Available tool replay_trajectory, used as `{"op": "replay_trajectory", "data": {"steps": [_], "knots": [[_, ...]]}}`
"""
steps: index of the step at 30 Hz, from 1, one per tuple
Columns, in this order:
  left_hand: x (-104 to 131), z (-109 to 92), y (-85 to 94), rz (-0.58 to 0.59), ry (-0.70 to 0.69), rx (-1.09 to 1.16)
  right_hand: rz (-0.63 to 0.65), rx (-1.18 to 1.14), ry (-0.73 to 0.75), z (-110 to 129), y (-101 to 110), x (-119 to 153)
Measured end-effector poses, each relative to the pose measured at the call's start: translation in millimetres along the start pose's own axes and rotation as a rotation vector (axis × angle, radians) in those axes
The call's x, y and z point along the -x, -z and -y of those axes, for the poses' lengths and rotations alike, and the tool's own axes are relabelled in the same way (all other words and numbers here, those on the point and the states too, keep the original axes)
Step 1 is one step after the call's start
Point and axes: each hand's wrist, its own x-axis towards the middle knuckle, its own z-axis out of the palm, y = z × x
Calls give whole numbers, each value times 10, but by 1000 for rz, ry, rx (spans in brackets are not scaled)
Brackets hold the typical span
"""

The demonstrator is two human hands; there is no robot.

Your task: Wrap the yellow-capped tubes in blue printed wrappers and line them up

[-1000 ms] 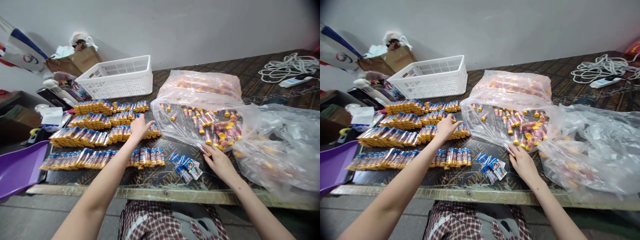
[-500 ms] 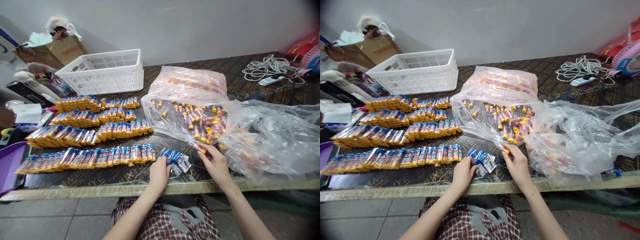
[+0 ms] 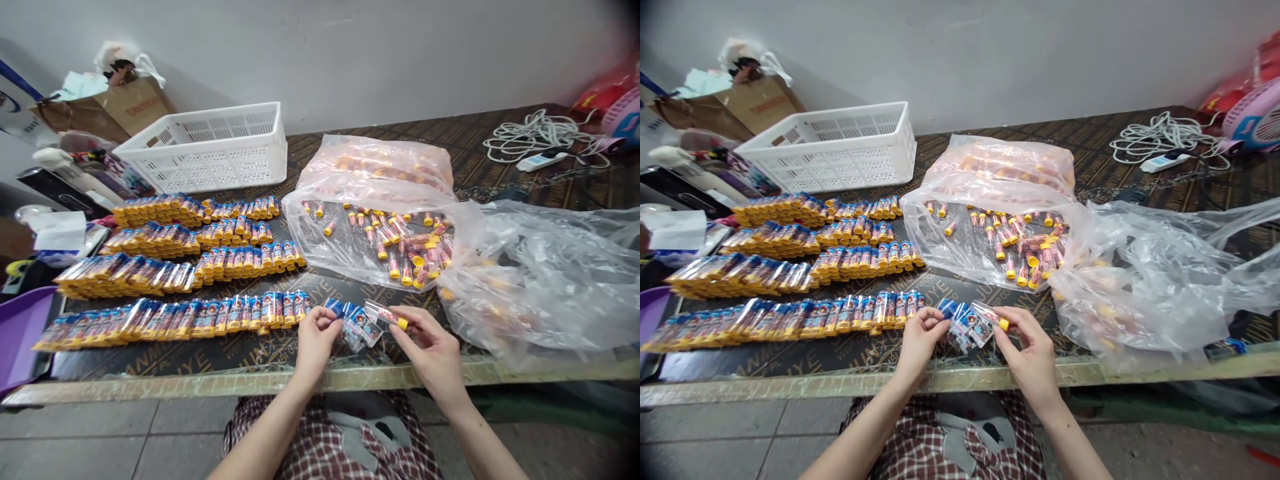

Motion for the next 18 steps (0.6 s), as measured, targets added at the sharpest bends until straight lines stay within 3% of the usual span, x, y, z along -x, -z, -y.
{"op": "replay_trajectory", "data": {"steps": [3, 6, 18], "knots": [[-19, -141, 0, 2, 127, 275, -32, -27, 16, 131, -53, 98], [-25, -243, 21, -28, 152, 389, -69, 12, 45, 206, -98, 185], [-2, -367, 90, -168, 138, 524, -76, 103, 283, 285, -208, 295]]}}
